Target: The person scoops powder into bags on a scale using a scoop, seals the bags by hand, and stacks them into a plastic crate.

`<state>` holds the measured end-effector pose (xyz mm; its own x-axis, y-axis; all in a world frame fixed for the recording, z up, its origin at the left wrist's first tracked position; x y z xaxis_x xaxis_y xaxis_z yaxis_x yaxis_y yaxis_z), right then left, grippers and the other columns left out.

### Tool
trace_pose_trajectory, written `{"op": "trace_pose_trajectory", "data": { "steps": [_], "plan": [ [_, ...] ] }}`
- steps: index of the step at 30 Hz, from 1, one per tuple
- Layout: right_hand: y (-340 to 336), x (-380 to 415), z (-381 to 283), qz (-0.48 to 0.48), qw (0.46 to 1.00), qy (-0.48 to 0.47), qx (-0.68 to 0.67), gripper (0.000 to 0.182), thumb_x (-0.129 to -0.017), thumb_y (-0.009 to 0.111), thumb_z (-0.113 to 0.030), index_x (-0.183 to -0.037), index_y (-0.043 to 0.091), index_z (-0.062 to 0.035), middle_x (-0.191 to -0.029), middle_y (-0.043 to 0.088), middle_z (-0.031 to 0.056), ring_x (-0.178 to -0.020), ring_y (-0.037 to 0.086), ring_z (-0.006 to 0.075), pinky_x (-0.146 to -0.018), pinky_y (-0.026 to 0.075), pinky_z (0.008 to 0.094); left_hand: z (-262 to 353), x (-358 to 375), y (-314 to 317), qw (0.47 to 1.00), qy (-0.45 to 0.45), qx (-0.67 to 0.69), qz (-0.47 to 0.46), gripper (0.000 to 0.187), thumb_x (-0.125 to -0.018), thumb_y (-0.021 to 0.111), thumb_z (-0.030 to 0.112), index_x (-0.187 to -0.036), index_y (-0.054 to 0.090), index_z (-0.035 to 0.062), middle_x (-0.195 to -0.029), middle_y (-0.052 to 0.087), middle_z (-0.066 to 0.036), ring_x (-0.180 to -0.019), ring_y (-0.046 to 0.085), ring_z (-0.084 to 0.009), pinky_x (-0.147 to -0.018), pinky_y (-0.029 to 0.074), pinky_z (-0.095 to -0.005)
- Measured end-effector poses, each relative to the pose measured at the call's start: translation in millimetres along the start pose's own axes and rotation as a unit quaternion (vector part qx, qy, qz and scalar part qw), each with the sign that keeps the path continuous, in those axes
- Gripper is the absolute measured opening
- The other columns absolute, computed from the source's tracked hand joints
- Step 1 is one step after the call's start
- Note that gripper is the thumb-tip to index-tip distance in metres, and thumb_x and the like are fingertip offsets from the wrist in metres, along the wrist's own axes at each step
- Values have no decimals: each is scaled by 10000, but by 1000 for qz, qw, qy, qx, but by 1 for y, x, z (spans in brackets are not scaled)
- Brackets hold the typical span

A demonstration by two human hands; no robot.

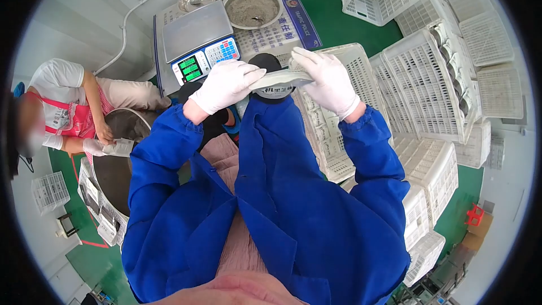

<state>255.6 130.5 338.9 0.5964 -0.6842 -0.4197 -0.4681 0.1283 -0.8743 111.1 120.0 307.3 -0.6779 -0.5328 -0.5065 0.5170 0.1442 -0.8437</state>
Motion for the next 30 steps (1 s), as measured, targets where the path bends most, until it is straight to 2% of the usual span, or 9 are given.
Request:
{"op": "trace_pose_trajectory", "data": {
  "steps": [4,5,10,14,19,22,24,27,30],
  "plan": [
    [7,-17,-49,-29,997,-67,39,336,-734,686,-74,-1069,658,-61,-1042,687,79,-1007,637,280,-904,488,395,16,-11,15,996,27,-25,-79,163,-804,655,170,-944,645,86,-818,649,-40,-765,659,-242,-711,518,-347],
    [14,-14,-54,-29,993,-90,66,335,-737,683,-82,-1071,660,-66,-1033,687,73,-1000,639,270,-902,489,392,20,-12,11,998,42,-30,-37,156,-797,667,203,-888,613,88,-760,606,-44,-714,635,-247,-695,510,-349],
    [14,-1,-55,3,991,-125,53,300,-706,682,-91,-1006,682,-107,-1028,724,29,-930,671,227,-846,511,388,20,0,17,996,46,-38,-73,188,-794,688,215,-922,639,85,-783,624,-36,-724,646,-224,-693,512,-343],
    [-1,20,-10,28,994,-79,76,324,-695,711,-46,-1009,691,-122,-1052,734,20,-890,690,217,-804,533,372,8,9,7,999,29,-21,-21,229,-795,712,205,-983,677,80,-847,671,-30,-761,669,-201,-694,518,-335],
    [-13,32,10,109,994,-22,-9,228,-719,767,-58,-933,723,-122,-961,753,18,-798,696,244,-730,539,355,-6,6,5,996,-34,77,13,241,-819,715,183,-1031,714,69,-952,723,-65,-830,700,-248,-723,548,-365],
    [-17,26,10,106,991,39,-75,175,-730,779,-91,-896,733,-120,-916,750,15,-777,692,240,-722,533,356,-15,-10,-18,988,-97,119,11,233,-827,726,196,-1020,735,67,-982,728,-104,-889,704,-280,-767,558,-366],
    [-14,12,-16,98,993,-7,-59,182,-731,784,-111,-905,731,-121,-909,745,14,-782,690,237,-710,527,356,8,-28,-31,995,-31,96,22,177,-831,711,174,-974,736,73,-934,726,-93,-864,701,-274,-757,554,-367],
    [-11,4,-32,82,995,-51,-22,188,-737,787,-133,-916,731,-122,-893,735,14,-789,688,238,-696,520,357,25,-39,-8,998,-2,44,-54,134,-816,712,152,-933,732,89,-903,723,-70,-838,698,-257,-750,548,-370],
    [-19,15,-26,88,995,-43,-11,202,-736,796,-123,-926,729,-116,-884,729,22,-806,690,243,-711,525,358,21,-34,-14,998,20,67,-3,110,-793,724,133,-898,725,103,-867,720,-48,-812,695,-242,-735,544,-369]
  ]
}}
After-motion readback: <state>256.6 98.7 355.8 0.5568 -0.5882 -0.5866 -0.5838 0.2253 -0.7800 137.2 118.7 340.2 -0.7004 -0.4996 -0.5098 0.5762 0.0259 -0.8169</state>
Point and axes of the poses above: each hand's wrist, its own x-axis away from the middle knuckle, its own y-axis out of the palm, z = x × y, the point moved 10 cm from there along -x, towards the middle knuckle
